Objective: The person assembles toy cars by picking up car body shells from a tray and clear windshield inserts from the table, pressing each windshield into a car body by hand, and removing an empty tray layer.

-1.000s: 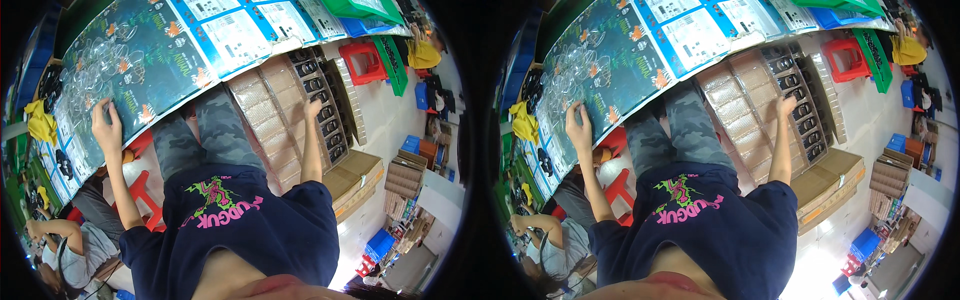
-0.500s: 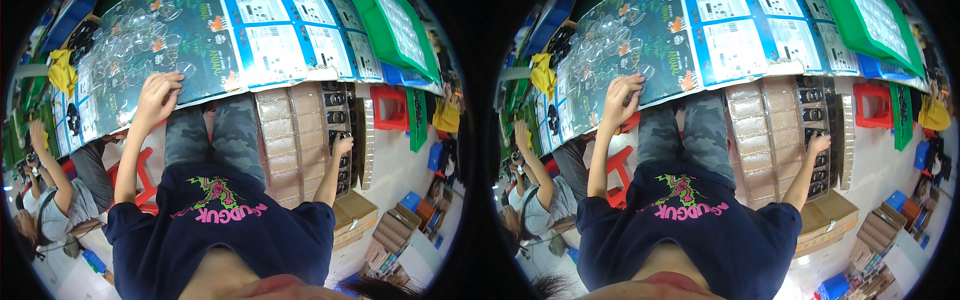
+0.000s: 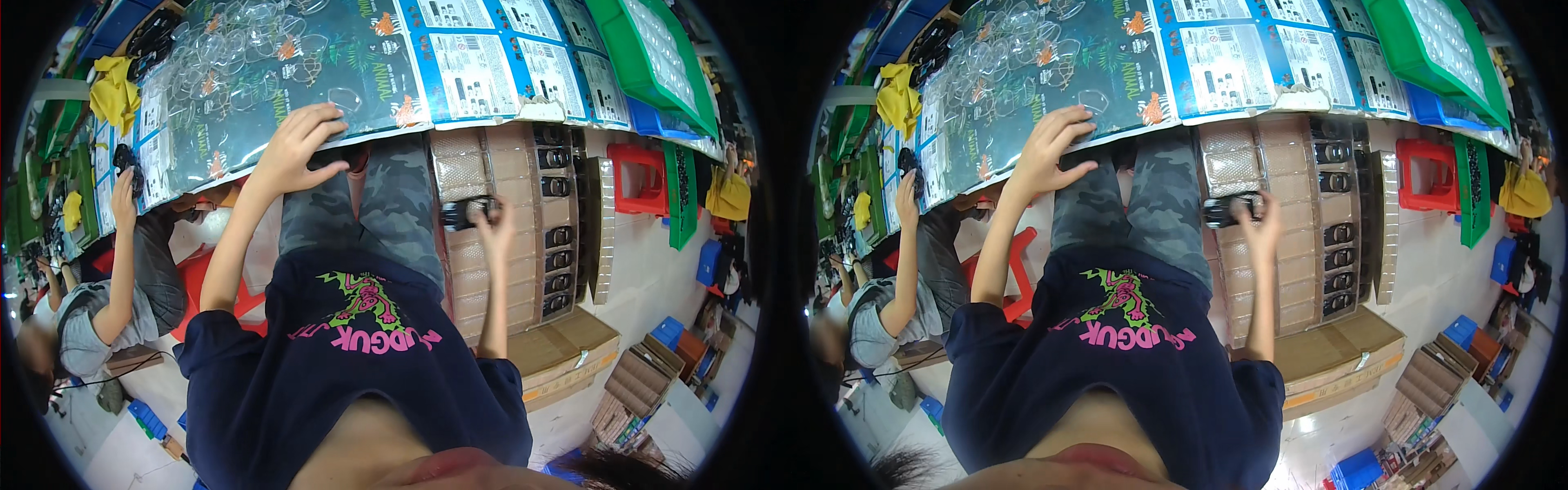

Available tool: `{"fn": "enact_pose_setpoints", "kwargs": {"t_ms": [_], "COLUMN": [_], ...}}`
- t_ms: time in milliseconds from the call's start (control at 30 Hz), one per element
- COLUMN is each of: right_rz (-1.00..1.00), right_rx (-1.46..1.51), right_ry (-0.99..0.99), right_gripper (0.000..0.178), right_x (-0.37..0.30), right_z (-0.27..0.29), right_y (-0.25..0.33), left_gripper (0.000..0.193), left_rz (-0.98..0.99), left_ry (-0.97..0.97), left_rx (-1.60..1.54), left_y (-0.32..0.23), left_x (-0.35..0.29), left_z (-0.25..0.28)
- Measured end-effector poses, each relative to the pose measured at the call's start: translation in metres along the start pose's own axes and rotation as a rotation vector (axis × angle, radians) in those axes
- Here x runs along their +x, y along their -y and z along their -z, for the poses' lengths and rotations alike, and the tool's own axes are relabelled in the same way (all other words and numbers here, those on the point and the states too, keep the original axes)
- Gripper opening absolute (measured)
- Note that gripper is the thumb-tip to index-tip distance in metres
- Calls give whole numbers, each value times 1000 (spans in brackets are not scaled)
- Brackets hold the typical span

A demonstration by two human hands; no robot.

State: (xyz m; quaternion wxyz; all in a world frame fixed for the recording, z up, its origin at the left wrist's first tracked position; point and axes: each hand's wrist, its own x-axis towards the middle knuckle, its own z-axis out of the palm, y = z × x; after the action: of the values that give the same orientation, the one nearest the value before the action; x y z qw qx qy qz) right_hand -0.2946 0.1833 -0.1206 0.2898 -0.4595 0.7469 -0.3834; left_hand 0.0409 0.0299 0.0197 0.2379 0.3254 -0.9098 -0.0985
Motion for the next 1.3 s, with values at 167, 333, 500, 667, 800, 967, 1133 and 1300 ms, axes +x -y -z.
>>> {"fn": "enact_pose_setpoints", "kwargs": {"t_ms": [167,333,500,667,800,967,1133,1300], "right_rz": [-275,-456,-595,-513,-426,-366,-291,-229], "right_rx": [747,1366,1208,1158,1096,962,957,918], "right_ry": [394,767,575,544,551,476,559,591], "right_gripper": [23,28,30,32,45,65,46,41], "right_x": [-26,-41,-47,-55,-57,-61,-68,-67], "right_z": [-77,-83,-80,-81,-87,-84,-81,-77], "right_y": [75,124,157,157,152,183,187,192], "left_gripper": [25,24,19,21,21,27,53,66], "left_rz": [-236,-426,-525,-409,-284,-211,-32,19], "left_ry": [-51,-216,-202,-215,-314,-233,-77,3], "left_rx": [-14,-52,28,-6,64,108,35,0], "left_y": [-15,-55,-71,-79,-87,-92,-94,-96], "left_x": [-26,-54,-71,-70,-74,-79,-71,-76], "left_z": [-12,-10,-18,-23,-22,-28,-15,-7]}}
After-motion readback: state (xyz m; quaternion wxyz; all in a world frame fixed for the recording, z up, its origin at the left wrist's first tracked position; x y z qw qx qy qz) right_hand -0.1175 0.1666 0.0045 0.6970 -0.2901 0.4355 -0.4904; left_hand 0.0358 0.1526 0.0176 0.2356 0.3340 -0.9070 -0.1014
